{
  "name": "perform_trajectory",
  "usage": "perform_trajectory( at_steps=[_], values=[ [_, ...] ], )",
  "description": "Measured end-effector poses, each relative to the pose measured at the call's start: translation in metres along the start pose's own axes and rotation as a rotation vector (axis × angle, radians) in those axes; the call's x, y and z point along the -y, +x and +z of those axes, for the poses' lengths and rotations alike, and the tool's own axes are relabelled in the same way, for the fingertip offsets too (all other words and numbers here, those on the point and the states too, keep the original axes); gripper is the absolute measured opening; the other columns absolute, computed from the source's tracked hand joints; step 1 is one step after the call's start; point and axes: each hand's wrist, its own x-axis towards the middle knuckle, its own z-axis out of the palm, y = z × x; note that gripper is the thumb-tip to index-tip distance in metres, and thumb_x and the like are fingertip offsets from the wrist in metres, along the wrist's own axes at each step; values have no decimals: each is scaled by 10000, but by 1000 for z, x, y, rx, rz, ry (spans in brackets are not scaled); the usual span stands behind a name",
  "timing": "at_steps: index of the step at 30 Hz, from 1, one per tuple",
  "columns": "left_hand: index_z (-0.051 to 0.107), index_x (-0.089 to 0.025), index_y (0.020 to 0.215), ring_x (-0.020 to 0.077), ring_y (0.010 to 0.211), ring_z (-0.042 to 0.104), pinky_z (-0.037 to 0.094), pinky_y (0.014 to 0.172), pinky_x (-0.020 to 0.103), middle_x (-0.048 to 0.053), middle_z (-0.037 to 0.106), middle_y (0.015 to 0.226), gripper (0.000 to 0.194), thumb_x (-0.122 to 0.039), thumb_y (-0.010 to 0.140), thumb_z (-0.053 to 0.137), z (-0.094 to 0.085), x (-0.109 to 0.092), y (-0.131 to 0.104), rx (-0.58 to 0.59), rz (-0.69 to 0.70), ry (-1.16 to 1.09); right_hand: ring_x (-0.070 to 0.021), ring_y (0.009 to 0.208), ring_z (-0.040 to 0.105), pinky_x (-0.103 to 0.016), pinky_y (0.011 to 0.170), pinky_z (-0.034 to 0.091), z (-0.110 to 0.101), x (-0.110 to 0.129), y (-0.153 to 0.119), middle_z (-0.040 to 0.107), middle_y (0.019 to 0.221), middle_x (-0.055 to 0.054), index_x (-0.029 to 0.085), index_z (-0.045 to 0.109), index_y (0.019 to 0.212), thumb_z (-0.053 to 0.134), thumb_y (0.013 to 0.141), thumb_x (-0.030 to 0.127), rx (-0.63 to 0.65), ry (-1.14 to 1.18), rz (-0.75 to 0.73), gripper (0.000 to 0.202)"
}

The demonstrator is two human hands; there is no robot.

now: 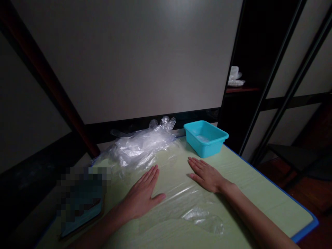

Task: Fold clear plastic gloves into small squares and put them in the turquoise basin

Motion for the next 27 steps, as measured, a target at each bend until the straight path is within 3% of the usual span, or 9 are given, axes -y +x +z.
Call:
perform_trajectory(
  at_steps=[10,14,16,19,23,27],
  values=[
    [210,-52,1333,244,1300,62,138,1052,390,161,115,1413,779,-599,790,319,0,2,-1,0,24,14,-193,1290,144,-382,1059,164,2,-4,0,171,1413,-76,124,170,1365,165,889,493,-6,-30,23,602],
    [192,-61,1337,243,1302,37,118,1050,422,156,103,1418,772,-610,801,274,-14,-1,7,-8,-1,-12,-199,1287,158,-397,1052,183,1,-3,0,176,1411,-68,142,182,1365,157,892,483,-25,-23,17,584],
    [195,-36,1330,237,1303,45,118,1053,407,165,115,1415,747,-582,823,247,-24,-15,18,-26,-19,-26,-201,1287,160,-395,1051,182,1,-2,0,181,1408,-80,119,194,1361,147,894,475,-14,-29,23,590],
    [203,-6,1318,217,1303,65,138,1057,361,173,137,1411,641,-471,877,179,-30,-50,43,-71,41,-52,-200,1287,163,-393,1051,183,3,-4,0,187,1406,-87,104,197,1358,150,897,454,-15,-39,15,580],
    [207,22,1309,238,1301,78,134,1059,360,182,159,1404,591,-390,887,177,-10,-97,76,-69,135,-56,-217,1283,176,-423,1042,199,9,-11,1,199,1402,-91,130,204,1358,240,891,393,-43,-60,-30,537],
    [172,20,1324,250,1296,123,172,1047,383,184,175,1399,679,-485,874,108,13,-105,87,-43,86,-95,-214,1287,165,-425,1037,205,11,-13,2,217,1401,-81,157,211,1356,263,888,398,-18,-74,-41,530]
  ],
)
